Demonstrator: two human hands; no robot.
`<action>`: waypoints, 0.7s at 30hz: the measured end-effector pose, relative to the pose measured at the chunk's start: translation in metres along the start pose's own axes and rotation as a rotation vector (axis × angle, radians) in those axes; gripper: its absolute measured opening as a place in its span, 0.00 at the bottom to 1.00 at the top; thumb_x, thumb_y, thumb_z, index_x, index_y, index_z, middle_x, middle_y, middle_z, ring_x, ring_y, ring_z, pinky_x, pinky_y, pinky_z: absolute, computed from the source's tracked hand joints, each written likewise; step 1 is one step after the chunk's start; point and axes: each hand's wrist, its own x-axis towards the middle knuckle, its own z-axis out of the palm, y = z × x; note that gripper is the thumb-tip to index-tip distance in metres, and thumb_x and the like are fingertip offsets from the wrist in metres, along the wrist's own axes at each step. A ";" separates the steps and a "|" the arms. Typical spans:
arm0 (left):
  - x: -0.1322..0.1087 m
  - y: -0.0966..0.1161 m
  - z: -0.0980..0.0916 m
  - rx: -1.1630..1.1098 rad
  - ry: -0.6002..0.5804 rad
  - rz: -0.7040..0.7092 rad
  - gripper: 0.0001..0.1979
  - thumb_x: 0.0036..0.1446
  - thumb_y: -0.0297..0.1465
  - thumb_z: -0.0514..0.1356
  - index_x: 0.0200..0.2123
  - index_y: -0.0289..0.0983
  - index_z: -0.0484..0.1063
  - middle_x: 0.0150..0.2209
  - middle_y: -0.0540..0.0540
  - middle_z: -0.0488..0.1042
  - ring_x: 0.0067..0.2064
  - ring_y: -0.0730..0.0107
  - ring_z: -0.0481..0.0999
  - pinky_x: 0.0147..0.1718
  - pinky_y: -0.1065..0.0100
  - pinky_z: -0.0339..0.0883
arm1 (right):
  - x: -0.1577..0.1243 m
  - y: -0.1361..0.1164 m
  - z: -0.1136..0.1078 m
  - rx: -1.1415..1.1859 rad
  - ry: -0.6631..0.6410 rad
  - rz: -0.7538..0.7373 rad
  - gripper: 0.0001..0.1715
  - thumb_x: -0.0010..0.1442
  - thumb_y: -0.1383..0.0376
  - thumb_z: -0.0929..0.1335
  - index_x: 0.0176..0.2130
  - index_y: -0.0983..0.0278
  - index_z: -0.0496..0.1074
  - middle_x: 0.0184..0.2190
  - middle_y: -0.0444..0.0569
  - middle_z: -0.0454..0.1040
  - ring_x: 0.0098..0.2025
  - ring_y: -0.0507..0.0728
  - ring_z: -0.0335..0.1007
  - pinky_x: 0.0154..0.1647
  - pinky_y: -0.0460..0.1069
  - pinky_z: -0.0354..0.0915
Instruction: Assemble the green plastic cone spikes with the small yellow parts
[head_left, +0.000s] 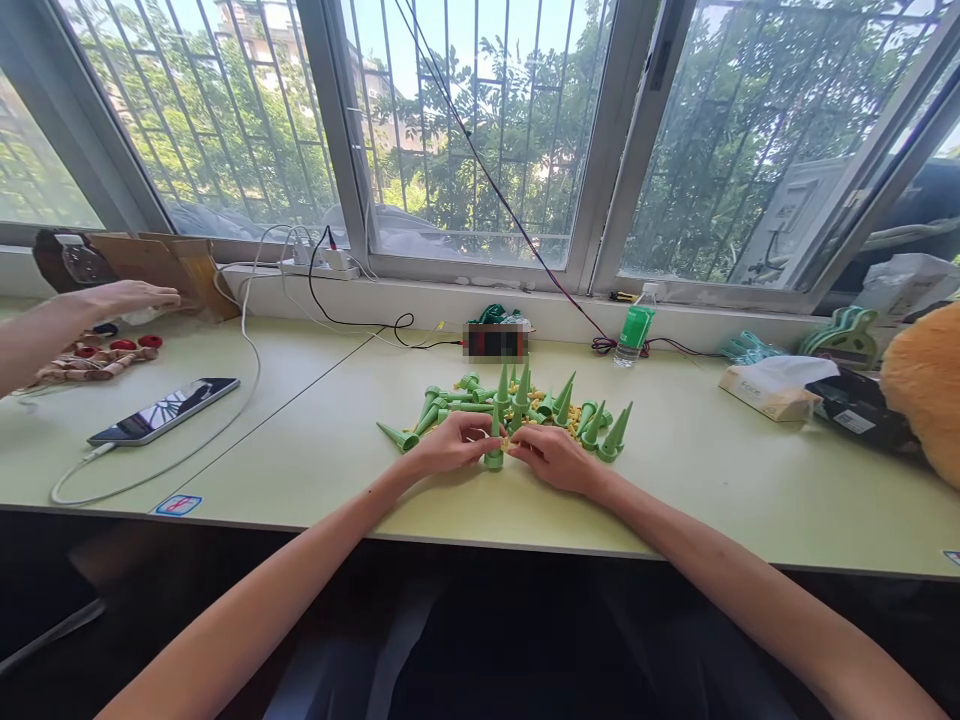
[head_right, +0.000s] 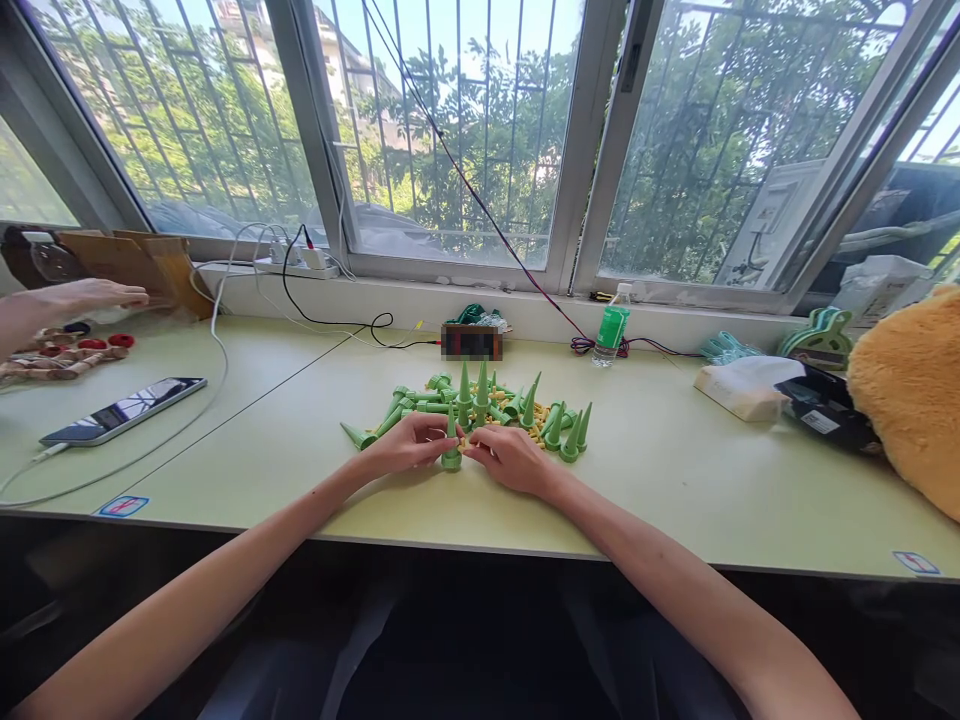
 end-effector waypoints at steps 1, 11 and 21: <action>0.000 0.000 0.000 -0.006 0.003 -0.001 0.17 0.60 0.43 0.62 0.40 0.33 0.75 0.25 0.52 0.65 0.24 0.77 0.63 0.21 0.74 0.57 | 0.000 0.000 0.000 0.018 0.012 0.009 0.09 0.70 0.60 0.65 0.39 0.62 0.70 0.33 0.46 0.75 0.32 0.53 0.68 0.35 0.47 0.59; 0.000 -0.002 0.000 0.033 0.001 0.006 0.19 0.61 0.45 0.60 0.39 0.33 0.75 0.24 0.51 0.66 0.24 0.76 0.63 0.22 0.74 0.57 | -0.001 0.002 0.001 0.047 0.017 -0.035 0.08 0.71 0.62 0.63 0.38 0.61 0.67 0.35 0.47 0.73 0.33 0.54 0.67 0.35 0.47 0.60; -0.001 0.001 0.000 0.025 -0.014 0.001 0.17 0.59 0.43 0.62 0.39 0.33 0.77 0.24 0.51 0.67 0.23 0.77 0.62 0.21 0.74 0.55 | 0.000 -0.001 -0.002 -0.022 -0.053 -0.076 0.15 0.73 0.63 0.60 0.35 0.62 0.68 0.32 0.48 0.73 0.31 0.54 0.68 0.33 0.47 0.58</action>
